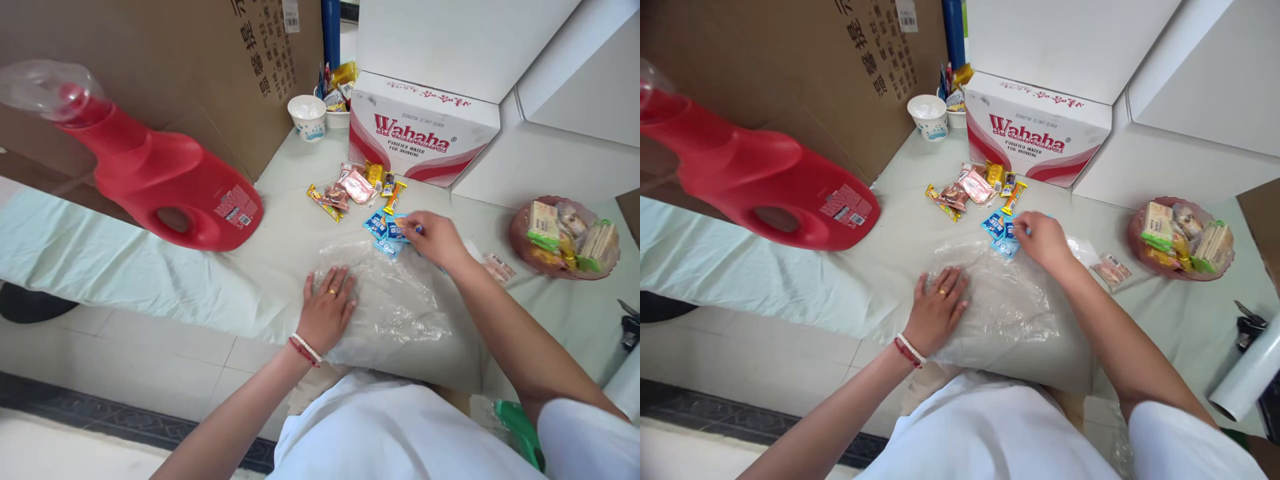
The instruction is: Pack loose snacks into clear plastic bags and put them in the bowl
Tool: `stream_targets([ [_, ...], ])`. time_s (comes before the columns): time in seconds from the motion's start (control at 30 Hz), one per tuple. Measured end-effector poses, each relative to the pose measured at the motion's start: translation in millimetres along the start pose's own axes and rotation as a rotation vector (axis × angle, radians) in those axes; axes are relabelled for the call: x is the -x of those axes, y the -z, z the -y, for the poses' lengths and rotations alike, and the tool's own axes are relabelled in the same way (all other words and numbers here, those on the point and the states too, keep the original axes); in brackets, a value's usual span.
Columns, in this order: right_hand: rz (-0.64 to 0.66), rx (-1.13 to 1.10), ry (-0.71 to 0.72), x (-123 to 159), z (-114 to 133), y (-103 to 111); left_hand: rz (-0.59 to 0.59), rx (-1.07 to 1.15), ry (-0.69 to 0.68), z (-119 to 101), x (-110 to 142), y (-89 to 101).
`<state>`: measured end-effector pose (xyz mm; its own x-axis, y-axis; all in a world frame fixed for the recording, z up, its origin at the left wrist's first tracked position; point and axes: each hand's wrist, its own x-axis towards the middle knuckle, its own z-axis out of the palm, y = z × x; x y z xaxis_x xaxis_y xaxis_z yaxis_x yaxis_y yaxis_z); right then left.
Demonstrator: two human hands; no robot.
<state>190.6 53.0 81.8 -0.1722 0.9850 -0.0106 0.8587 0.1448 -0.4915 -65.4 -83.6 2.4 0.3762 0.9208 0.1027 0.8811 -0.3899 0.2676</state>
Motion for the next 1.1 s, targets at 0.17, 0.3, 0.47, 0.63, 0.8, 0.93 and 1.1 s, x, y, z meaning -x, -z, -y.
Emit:
stream_targets([
  [0.17,-0.015,0.266,-0.008,-109,51,-62,0.051,-0.040,-0.036,1,4,-11.4],
  [0.3,0.053,0.381,-0.026,-124,54,-83,0.049,-0.019,-0.049,2,4,-10.3],
  [0.47,0.049,0.416,-0.051,-88,25,-65,0.065,0.017,-0.057,1,5,-9.4],
  [0.63,-0.054,0.206,-0.003,-36,6,-15,0.054,0.017,-0.030,-8,7,-13.8],
  [0.8,0.206,-0.246,0.247,26,28,23,0.040,-0.014,-0.014,-15,6,-16.7],
  [0.93,0.458,-0.060,0.394,68,39,9,0.041,-0.026,-0.032,-13,6,-15.9],
  [1.1,0.457,0.025,0.148,105,-15,-9,0.057,-0.046,-0.061,-2,9,-13.3],
])
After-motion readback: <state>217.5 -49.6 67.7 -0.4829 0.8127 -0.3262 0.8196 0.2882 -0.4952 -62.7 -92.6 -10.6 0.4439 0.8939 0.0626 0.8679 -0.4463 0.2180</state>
